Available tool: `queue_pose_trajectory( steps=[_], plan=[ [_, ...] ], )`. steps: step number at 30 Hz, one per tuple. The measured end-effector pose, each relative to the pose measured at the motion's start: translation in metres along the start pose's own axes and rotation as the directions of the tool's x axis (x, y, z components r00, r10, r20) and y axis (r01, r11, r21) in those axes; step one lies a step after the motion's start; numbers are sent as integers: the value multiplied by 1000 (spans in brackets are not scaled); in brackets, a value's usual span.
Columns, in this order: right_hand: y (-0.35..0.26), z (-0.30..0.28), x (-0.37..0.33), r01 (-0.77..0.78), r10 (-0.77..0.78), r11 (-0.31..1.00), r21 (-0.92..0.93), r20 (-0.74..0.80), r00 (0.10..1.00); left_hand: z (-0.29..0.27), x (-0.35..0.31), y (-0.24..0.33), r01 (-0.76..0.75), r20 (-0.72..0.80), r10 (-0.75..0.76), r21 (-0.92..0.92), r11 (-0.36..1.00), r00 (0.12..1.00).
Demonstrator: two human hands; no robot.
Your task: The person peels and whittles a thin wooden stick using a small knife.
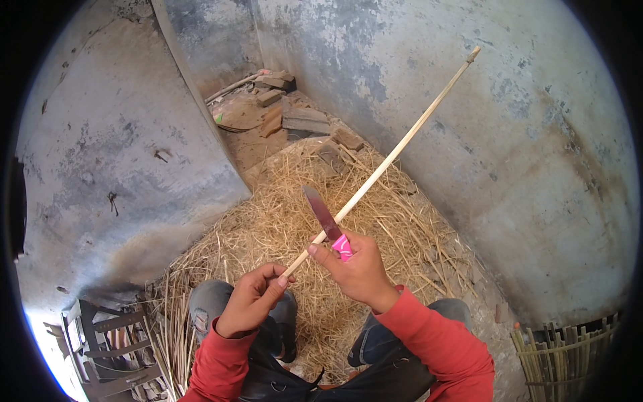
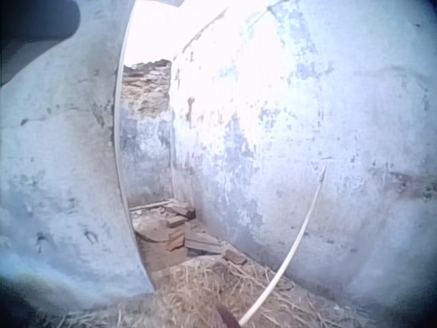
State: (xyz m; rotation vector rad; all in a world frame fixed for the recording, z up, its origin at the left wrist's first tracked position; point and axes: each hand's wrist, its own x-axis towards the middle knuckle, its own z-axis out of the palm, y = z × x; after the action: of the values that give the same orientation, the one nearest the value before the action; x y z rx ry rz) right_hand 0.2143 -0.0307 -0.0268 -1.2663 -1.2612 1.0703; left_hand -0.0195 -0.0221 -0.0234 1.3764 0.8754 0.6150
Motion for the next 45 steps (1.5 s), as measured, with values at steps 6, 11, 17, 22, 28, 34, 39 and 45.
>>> queue_pose_trajectory(
  steps=[6,11,17,22,28,34,39,45],
  plan=[
    [-17,-16,12,-141,227,891,431,-156,961,-5,-2,4,22,0,-22,24,999,1000],
    [-29,-46,25,35,138,869,494,-310,941,-12,-5,3,43,103,-39,-38,998,994],
    [-34,-65,26,84,131,858,506,-375,918,-13,-7,6,49,136,-50,11,999,989],
    [-19,-58,20,65,111,887,458,-347,931,-5,-6,12,-99,42,91,289,952,995],
    [-9,1,-2,-28,58,981,191,-157,986,9,-2,17,-148,-86,194,380,913,977],
    [-7,-23,14,28,-32,999,-34,-116,993,0,-4,7,-225,-104,309,477,850,945],
    [-4,-71,45,107,-271,921,-376,-418,867,-3,-10,-3,-320,-33,389,509,799,921],
    [-6,-52,37,103,-280,881,-462,-332,901,-2,-13,-3,-390,-3,448,486,782,894]
  ],
)
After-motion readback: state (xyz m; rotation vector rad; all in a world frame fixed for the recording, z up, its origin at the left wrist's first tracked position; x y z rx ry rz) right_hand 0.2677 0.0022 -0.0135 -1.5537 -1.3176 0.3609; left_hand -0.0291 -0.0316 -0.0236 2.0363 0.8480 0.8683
